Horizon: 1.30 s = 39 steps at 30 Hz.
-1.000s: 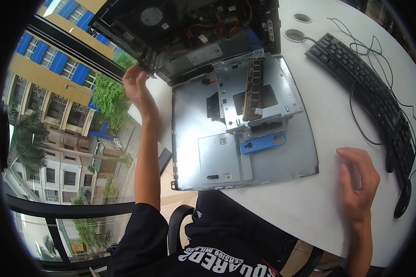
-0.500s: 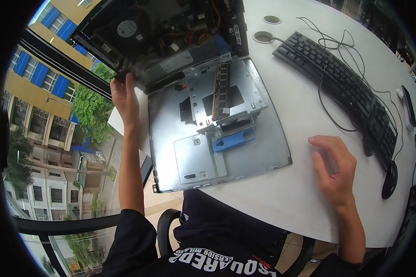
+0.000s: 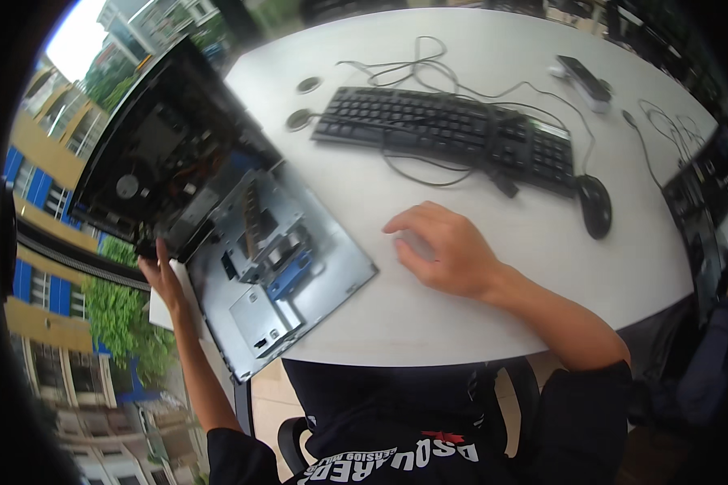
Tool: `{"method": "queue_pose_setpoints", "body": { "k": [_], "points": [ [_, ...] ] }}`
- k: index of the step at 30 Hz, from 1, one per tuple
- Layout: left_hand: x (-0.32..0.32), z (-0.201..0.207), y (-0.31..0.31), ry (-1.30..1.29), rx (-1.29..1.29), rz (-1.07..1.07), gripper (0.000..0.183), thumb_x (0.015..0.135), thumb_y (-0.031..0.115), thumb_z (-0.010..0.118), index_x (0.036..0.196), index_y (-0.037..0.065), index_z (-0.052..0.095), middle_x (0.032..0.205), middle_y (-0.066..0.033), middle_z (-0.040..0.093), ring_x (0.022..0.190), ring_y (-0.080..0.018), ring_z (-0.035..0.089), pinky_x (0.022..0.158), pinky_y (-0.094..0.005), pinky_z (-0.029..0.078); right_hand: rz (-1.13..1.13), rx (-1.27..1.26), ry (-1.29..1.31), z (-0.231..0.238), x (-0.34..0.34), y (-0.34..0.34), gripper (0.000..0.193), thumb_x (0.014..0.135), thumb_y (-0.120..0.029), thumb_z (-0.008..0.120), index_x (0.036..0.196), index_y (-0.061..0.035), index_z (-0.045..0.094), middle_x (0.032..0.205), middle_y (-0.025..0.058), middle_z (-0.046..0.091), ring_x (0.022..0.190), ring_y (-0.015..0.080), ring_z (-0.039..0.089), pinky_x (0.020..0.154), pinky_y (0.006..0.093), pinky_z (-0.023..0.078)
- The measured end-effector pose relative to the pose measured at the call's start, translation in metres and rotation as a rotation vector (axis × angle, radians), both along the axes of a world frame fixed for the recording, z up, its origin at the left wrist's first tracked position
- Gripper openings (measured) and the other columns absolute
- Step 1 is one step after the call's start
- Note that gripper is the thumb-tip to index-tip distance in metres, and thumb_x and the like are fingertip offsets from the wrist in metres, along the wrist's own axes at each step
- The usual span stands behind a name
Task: Removing internal components from a computer tower and closing the chassis.
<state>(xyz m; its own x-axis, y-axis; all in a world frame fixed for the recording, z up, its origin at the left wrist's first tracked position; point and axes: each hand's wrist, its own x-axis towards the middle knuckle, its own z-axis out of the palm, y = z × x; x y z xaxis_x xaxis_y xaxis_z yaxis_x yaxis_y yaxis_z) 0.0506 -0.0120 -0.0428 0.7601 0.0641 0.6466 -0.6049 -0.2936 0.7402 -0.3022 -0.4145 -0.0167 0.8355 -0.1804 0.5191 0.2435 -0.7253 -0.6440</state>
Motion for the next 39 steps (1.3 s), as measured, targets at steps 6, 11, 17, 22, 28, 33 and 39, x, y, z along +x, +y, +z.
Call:
{"method": "queue_pose_setpoints", "body": {
  "k": [6, 11, 17, 22, 28, 33, 39],
  "points": [
    [0.007, 0.001, -0.002, 0.05, 0.043, 0.042, 0.059, 0.097, 0.034, 0.076, 0.134, -0.004, 0.05, 0.114, -0.0095, 0.067, 0.102, -0.0151, 0.063, 0.083, -0.0281, 0.048, -0.024, -0.012, -0.003, -0.004, -0.004, -0.006, 0.018, 0.088, -0.012, 0.067, 0.103, -0.0037, 0.072, 0.095, 0.0124, 0.07, 0.09, 0.0286, 0.067, 0.081, 0.0385, 0.054],
    [-0.025, 0.023, -0.02, -0.222, 0.147, 0.328, 0.06, 0.097, 0.036, 0.074, 0.137, -0.004, 0.052, 0.142, -0.0171, 0.052, 0.125, -0.0247, 0.054, 0.105, -0.0408, 0.041, -0.058, -0.003, 0.029, -0.004, -0.009, -0.009, 0.019, 0.089, -0.013, 0.066, 0.104, -0.0035, 0.073, 0.097, 0.0128, 0.071, 0.091, 0.0283, 0.068, 0.082, 0.0387, 0.054],
    [-0.09, 0.056, -0.027, -0.257, 0.356, 0.038, 0.031, 0.095, 0.014, 0.073, 0.122, 0.002, 0.064, 0.127, -0.0121, 0.065, 0.118, -0.0238, 0.059, 0.098, -0.0378, 0.043, -0.029, 0.001, 0.022, 0.001, -0.001, -0.003, 0.018, 0.088, -0.01, 0.068, 0.105, -0.0043, 0.073, 0.1, 0.013, 0.072, 0.092, 0.0291, 0.068, 0.083, 0.0383, 0.055],
    [-0.136, 0.085, -0.088, -0.106, 0.538, -0.516, 0.028, 0.085, 0.008, 0.078, 0.109, 0.001, 0.068, 0.121, -0.0154, 0.068, 0.116, -0.0301, 0.064, 0.102, -0.0398, 0.046, -0.05, -0.045, 0.027, -0.001, -0.003, -0.008, 0.017, 0.087, -0.008, 0.069, 0.103, -0.0027, 0.073, 0.1, 0.0144, 0.073, 0.09, 0.0299, 0.069, 0.079, 0.0382, 0.055],
    [-0.144, 0.105, -0.108, -0.119, 0.803, -0.526, 0.04, 0.085, 0.025, 0.082, 0.116, 0.003, 0.068, 0.13, -0.0158, 0.066, 0.126, -0.0331, 0.059, 0.109, -0.0434, 0.042, -0.051, -0.036, 0.031, 0.009, -0.006, -0.003, 0.018, 0.086, -0.004, 0.068, 0.104, -0.0031, 0.072, 0.097, 0.0136, 0.072, 0.084, 0.027, 0.069, 0.074, 0.0338, 0.053],
    [-0.148, 0.105, -0.112, -0.056, 0.881, -0.57, 0.054, 0.087, 0.037, 0.081, 0.127, 0.005, 0.065, 0.141, -0.0174, 0.06, 0.133, -0.0348, 0.053, 0.114, -0.0457, 0.037, -0.023, -0.013, 0.035, 0.008, -0.003, 0.0, 0.019, 0.086, -0.005, 0.068, 0.104, -0.0027, 0.072, 0.097, 0.0142, 0.072, 0.086, 0.0284, 0.068, 0.078, 0.0359, 0.053],
    [-0.155, 0.092, -0.122, -0.112, 0.985, -0.563, 0.076, 0.087, 0.049, 0.078, 0.146, 0.008, 0.055, 0.154, -0.0246, 0.046, 0.142, -0.0416, 0.043, 0.119, -0.0493, 0.032, -0.015, -0.009, 0.025, 0.008, -0.004, 0.0, 0.02, 0.086, -0.004, 0.067, 0.105, -0.0023, 0.072, 0.098, 0.0146, 0.072, 0.087, 0.0287, 0.069, 0.079, 0.0356, 0.053]
  ]
}}
